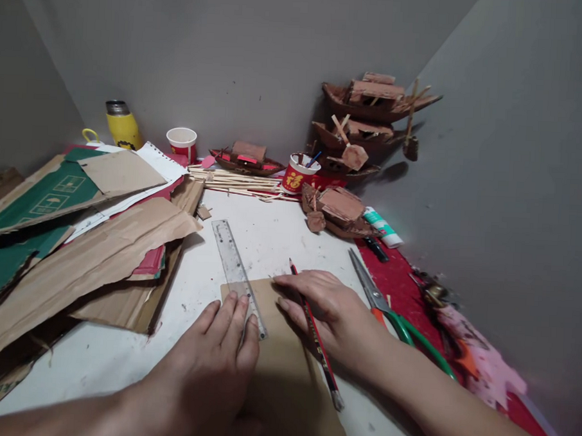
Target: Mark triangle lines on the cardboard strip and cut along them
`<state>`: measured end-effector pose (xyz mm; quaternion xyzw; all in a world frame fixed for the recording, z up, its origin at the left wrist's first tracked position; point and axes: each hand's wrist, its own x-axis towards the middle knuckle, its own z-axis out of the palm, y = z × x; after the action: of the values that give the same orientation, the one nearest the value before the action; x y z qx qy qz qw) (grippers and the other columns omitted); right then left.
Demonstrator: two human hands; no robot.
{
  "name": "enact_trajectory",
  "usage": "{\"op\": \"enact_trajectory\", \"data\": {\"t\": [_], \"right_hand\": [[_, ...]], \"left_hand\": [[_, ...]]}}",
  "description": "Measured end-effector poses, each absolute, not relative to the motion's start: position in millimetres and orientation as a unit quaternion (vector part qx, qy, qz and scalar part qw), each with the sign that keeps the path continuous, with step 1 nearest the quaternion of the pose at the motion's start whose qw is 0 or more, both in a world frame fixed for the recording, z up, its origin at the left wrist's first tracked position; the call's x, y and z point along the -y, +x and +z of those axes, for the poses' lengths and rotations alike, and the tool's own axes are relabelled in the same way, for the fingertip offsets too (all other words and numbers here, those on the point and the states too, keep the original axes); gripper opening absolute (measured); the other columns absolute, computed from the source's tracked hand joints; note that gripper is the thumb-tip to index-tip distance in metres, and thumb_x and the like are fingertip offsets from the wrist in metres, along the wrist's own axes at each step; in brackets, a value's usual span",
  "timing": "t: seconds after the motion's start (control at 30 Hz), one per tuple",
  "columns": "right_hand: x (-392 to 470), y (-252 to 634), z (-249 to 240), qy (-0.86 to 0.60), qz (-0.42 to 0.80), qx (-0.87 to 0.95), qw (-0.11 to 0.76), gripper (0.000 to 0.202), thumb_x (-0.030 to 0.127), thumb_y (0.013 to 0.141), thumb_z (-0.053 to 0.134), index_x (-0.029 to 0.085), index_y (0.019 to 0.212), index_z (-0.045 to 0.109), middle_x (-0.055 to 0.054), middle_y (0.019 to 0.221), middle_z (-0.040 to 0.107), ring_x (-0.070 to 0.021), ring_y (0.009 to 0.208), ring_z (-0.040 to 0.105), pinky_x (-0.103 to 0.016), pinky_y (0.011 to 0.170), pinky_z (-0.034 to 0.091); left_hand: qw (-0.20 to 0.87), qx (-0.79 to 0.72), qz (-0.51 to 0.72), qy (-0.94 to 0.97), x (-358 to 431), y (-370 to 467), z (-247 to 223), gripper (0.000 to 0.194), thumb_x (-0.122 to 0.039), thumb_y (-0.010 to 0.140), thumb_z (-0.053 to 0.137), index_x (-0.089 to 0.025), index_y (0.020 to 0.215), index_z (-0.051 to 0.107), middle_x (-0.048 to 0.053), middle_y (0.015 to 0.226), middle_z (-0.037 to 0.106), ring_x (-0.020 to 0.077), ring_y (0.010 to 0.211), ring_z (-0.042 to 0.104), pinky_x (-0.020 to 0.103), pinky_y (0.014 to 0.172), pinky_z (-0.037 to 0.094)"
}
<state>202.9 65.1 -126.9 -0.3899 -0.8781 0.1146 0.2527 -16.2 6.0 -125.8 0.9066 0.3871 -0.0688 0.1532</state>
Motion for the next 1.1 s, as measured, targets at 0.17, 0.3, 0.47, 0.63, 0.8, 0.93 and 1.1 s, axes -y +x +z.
{"op": "enact_trajectory", "data": {"t": [0.17, 0.3, 0.47, 0.63, 0.8, 0.93, 1.1], "right_hand": [[-65, 202, -124, -0.392, 0.127, 0.877, 0.248, 0.021, 0.018, 0.092, 0.058, 0.017, 0.111, 0.067, -0.011, 0.095, 0.078, -0.0255, 0.088, 0.072, -0.043, 0.081, 0.056], [-65, 202, -122, -0.39, 0.125, 0.877, 0.252, 0.021, 0.018, 0.093, 0.057, 0.018, 0.111, 0.067, -0.01, 0.094, 0.078, -0.0253, 0.087, 0.072, -0.042, 0.081, 0.055], [-66, 201, -121, -0.391, 0.129, 0.878, 0.245, 0.019, 0.016, 0.092, 0.058, 0.017, 0.108, 0.068, -0.011, 0.092, 0.077, -0.0257, 0.085, 0.072, -0.042, 0.079, 0.055], [-66, 201, -122, -0.387, 0.126, 0.879, 0.249, 0.019, 0.017, 0.093, 0.057, 0.015, 0.108, 0.069, -0.012, 0.091, 0.077, -0.0265, 0.084, 0.072, -0.043, 0.079, 0.055], [-65, 203, -124, -0.384, 0.124, 0.88, 0.251, 0.021, 0.018, 0.093, 0.057, 0.014, 0.11, 0.069, -0.011, 0.091, 0.076, -0.0262, 0.084, 0.071, -0.043, 0.079, 0.055], [-65, 203, -123, -0.388, 0.124, 0.879, 0.247, 0.021, 0.017, 0.093, 0.057, 0.014, 0.11, 0.069, -0.011, 0.091, 0.077, -0.026, 0.085, 0.071, -0.043, 0.079, 0.055], [-66, 202, -122, -0.387, 0.128, 0.881, 0.242, 0.021, 0.017, 0.094, 0.057, 0.012, 0.111, 0.069, -0.012, 0.092, 0.077, -0.0262, 0.084, 0.071, -0.043, 0.079, 0.054]], "left_hand": [[0.176, -0.409, -0.133, 0.886, -15, -15, -109, 0.095, -0.044, 0.077, 0.069, -0.003, 0.153, 0.029, 0.03, 0.157, 0.01, 0.0448, 0.145, 0.006, 0.062, 0.115, 0.022], [0.188, -0.417, -0.124, 0.88, -20, -15, -105, 0.095, -0.042, 0.075, 0.072, -0.005, 0.153, 0.032, 0.029, 0.157, 0.01, 0.0437, 0.145, 0.007, 0.063, 0.115, 0.021], [0.178, -0.415, -0.132, 0.883, -19, -16, -108, 0.097, -0.046, 0.078, 0.072, -0.002, 0.153, 0.029, 0.03, 0.155, 0.005, 0.0442, 0.145, 0.003, 0.061, 0.116, 0.019], [0.157, -0.396, -0.102, 0.899, -15, -24, -112, 0.091, -0.058, 0.088, 0.059, -0.001, 0.152, 0.03, 0.03, 0.157, 0.011, 0.0434, 0.146, 0.009, 0.062, 0.116, 0.017], [0.159, -0.412, -0.072, 0.894, -11, -25, -113, 0.093, -0.059, 0.088, 0.06, 0.0, 0.153, 0.029, 0.03, 0.157, 0.019, 0.0442, 0.146, 0.016, 0.059, 0.116, 0.025], [0.17, -0.408, -0.109, 0.891, -12, -22, -109, 0.093, -0.056, 0.086, 0.064, -0.005, 0.155, 0.027, 0.03, 0.158, 0.017, 0.0446, 0.146, 0.013, 0.06, 0.115, 0.026], [0.165, -0.398, -0.125, 0.893, -14, -20, -106, 0.089, -0.056, 0.087, 0.062, -0.007, 0.154, 0.031, 0.033, 0.157, 0.017, 0.0469, 0.144, 0.011, 0.063, 0.113, 0.025]]}}
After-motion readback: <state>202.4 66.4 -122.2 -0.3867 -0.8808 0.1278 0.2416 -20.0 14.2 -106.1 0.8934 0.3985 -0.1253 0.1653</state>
